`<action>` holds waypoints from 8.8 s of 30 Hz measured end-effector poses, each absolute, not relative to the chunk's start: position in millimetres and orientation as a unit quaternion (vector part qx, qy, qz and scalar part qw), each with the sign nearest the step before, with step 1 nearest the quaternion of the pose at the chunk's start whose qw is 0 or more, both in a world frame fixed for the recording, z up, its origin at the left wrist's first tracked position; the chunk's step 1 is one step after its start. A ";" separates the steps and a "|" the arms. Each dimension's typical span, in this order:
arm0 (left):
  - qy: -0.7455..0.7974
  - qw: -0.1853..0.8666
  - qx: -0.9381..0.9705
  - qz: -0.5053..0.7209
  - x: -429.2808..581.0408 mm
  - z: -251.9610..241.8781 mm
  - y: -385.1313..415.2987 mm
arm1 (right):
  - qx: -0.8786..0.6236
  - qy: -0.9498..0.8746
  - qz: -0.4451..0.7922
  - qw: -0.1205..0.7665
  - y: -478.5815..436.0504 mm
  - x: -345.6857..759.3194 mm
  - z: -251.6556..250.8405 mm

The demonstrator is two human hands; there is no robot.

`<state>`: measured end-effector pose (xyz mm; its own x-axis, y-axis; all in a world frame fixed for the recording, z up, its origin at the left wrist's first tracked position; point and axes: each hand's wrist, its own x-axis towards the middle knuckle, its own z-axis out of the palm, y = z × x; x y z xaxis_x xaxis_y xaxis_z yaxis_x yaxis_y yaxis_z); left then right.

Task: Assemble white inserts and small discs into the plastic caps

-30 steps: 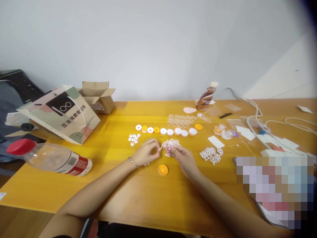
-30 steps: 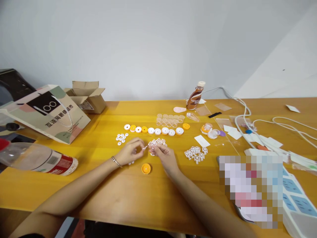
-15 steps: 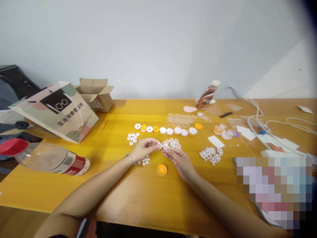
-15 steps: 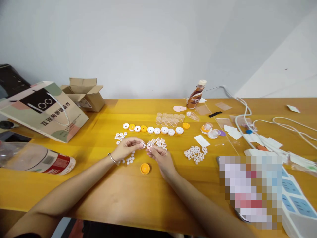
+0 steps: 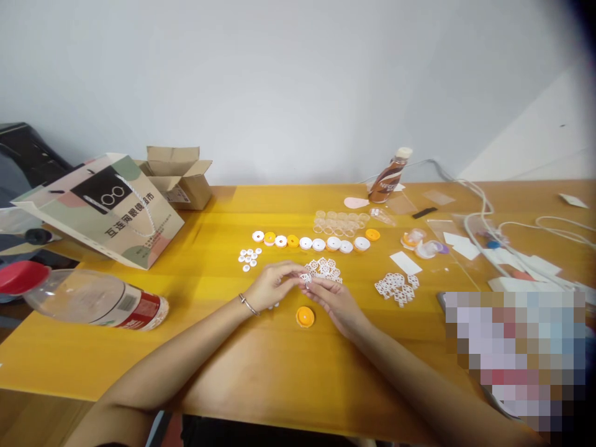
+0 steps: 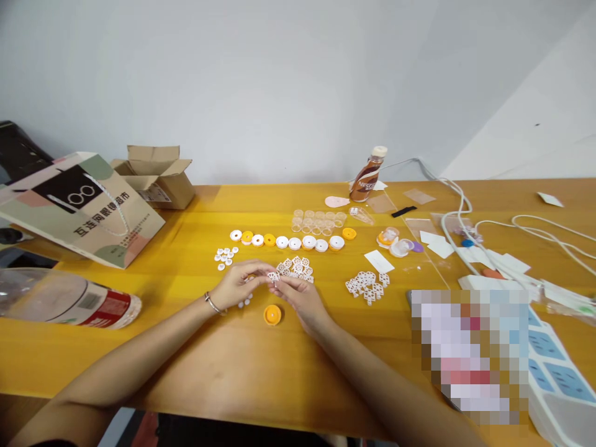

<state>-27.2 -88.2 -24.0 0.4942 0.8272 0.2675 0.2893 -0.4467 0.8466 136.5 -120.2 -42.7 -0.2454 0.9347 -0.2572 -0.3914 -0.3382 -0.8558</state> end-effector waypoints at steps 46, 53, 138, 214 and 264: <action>0.397 0.512 0.693 0.317 -26.4 -27.8 -83.9 | -0.392 -0.406 0.701 0.435 -120.8 139.6 -42.7; 0.415 0.556 0.651 0.308 -26.5 -33.1 -84.2 | -0.404 -0.429 0.683 0.433 -120.9 139.3 -45.6; 0.304 0.323 0.821 0.359 -27.9 -23.5 -81.9 | -0.359 -0.357 0.750 0.425 -114.3 147.2 -45.6; 0.357 0.516 0.744 0.231 -29.6 -15.0 -86.2 | -0.380 -0.836 0.305 0.253 -116.6 155.5 -41.0; 0.295 0.262 0.912 0.111 -27.4 -0.7 -104.0 | -0.378 -0.839 0.301 0.252 -117.2 154.2 -44.0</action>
